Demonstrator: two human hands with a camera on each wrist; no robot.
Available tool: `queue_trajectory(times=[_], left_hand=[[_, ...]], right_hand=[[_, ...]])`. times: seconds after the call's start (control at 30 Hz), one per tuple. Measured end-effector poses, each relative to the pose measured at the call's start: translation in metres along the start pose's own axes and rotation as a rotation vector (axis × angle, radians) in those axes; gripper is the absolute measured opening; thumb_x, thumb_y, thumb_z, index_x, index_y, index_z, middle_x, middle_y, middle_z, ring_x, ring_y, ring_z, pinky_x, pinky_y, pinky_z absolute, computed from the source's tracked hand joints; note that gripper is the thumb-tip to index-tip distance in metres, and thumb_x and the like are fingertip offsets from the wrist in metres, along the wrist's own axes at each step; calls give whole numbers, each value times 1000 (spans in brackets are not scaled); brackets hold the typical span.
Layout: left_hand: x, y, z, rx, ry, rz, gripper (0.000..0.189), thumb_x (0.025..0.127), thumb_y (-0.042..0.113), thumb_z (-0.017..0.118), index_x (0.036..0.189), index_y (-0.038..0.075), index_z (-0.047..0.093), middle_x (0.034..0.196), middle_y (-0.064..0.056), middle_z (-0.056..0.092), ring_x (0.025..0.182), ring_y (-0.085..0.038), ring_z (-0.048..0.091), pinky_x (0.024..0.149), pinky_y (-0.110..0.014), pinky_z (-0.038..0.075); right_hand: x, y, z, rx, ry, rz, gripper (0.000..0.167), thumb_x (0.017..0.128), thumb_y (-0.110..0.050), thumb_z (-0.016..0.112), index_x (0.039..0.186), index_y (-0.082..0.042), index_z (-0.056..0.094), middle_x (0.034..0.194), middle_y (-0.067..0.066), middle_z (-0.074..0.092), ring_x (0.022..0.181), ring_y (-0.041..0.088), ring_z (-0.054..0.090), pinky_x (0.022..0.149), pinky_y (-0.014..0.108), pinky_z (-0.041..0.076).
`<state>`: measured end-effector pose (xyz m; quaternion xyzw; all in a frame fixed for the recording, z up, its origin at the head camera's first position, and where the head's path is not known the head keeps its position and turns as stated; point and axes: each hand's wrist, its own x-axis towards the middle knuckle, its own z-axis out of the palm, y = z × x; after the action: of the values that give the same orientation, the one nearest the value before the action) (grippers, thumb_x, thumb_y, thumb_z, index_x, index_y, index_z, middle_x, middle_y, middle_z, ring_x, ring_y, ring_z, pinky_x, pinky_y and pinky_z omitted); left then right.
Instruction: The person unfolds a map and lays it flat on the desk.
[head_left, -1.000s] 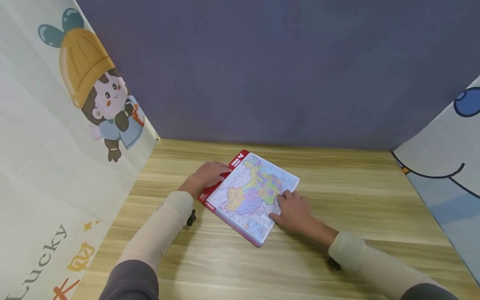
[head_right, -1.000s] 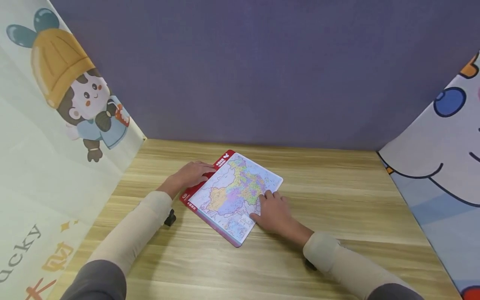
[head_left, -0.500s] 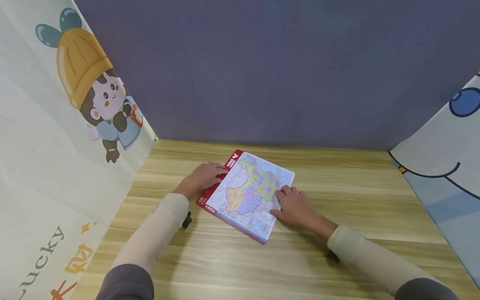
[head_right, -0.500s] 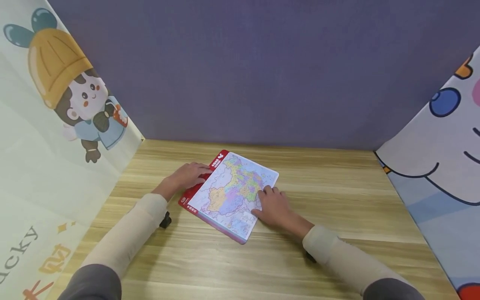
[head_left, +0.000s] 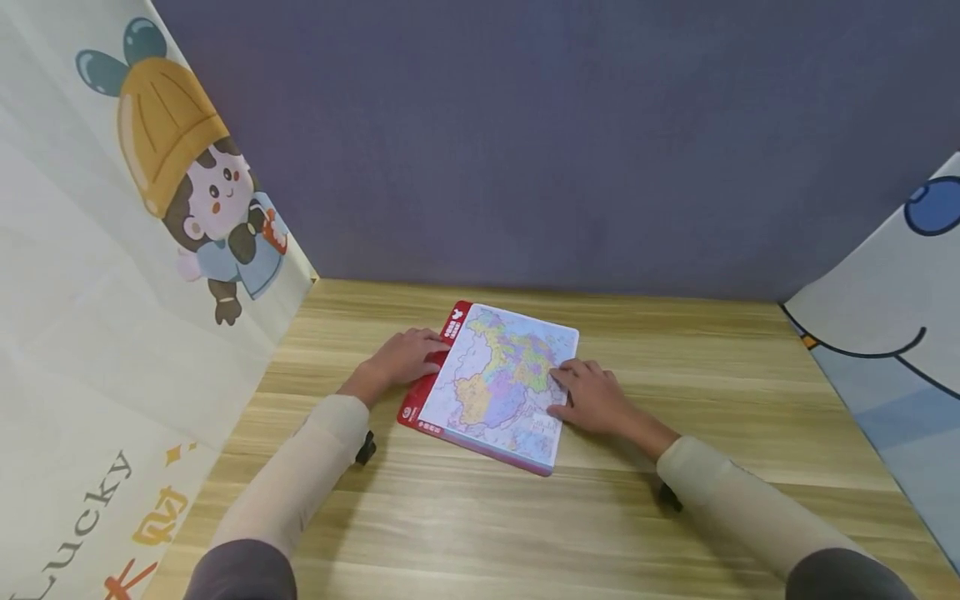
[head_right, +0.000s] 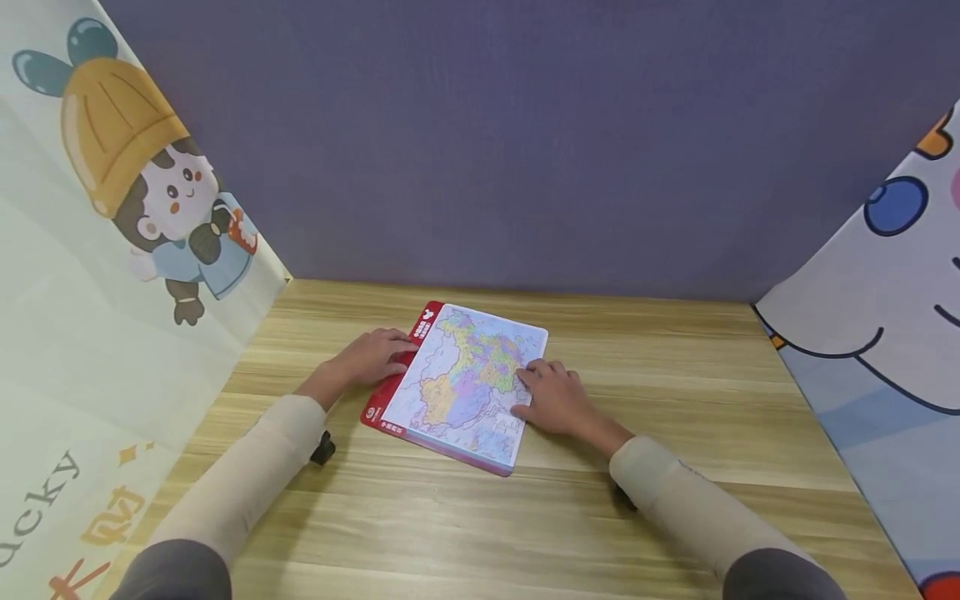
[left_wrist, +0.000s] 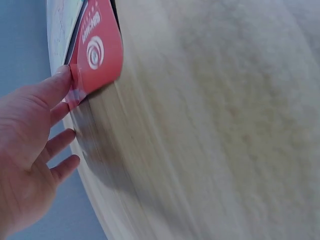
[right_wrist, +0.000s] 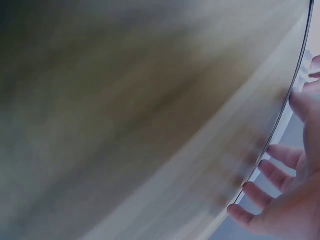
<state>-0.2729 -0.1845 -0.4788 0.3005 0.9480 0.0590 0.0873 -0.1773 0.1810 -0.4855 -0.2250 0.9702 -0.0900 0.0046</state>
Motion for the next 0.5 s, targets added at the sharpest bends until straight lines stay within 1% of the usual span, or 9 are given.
queue_trajectory(times=[0.17, 0.3, 0.5], left_hand=[[-8, 0, 2, -8, 0, 18, 55, 98, 36, 68, 148, 18, 55, 150, -11, 53, 137, -34, 51, 112, -55, 43], [-15, 1, 4, -38, 1, 27, 57, 98, 36, 68, 150, 16, 53, 149, -12, 52, 136, -34, 51, 112, -55, 42], [-24, 0, 10, -40, 32, 58, 58, 98, 38, 67, 149, 14, 53, 148, -14, 53, 135, -34, 51, 112, -54, 43]], right_hand=[[3, 9, 0, 22, -26, -23, 71, 93, -52, 68, 149, -13, 52, 148, 16, 52, 131, 46, 49, 98, 70, 44], [5, 16, 0, 42, -51, -37, 70, 94, -51, 67, 152, -15, 50, 151, 16, 50, 135, 47, 46, 99, 71, 42], [6, 19, -6, 83, -101, -38, 71, 96, -49, 66, 155, -16, 45, 157, 15, 43, 141, 48, 39, 104, 74, 34]])
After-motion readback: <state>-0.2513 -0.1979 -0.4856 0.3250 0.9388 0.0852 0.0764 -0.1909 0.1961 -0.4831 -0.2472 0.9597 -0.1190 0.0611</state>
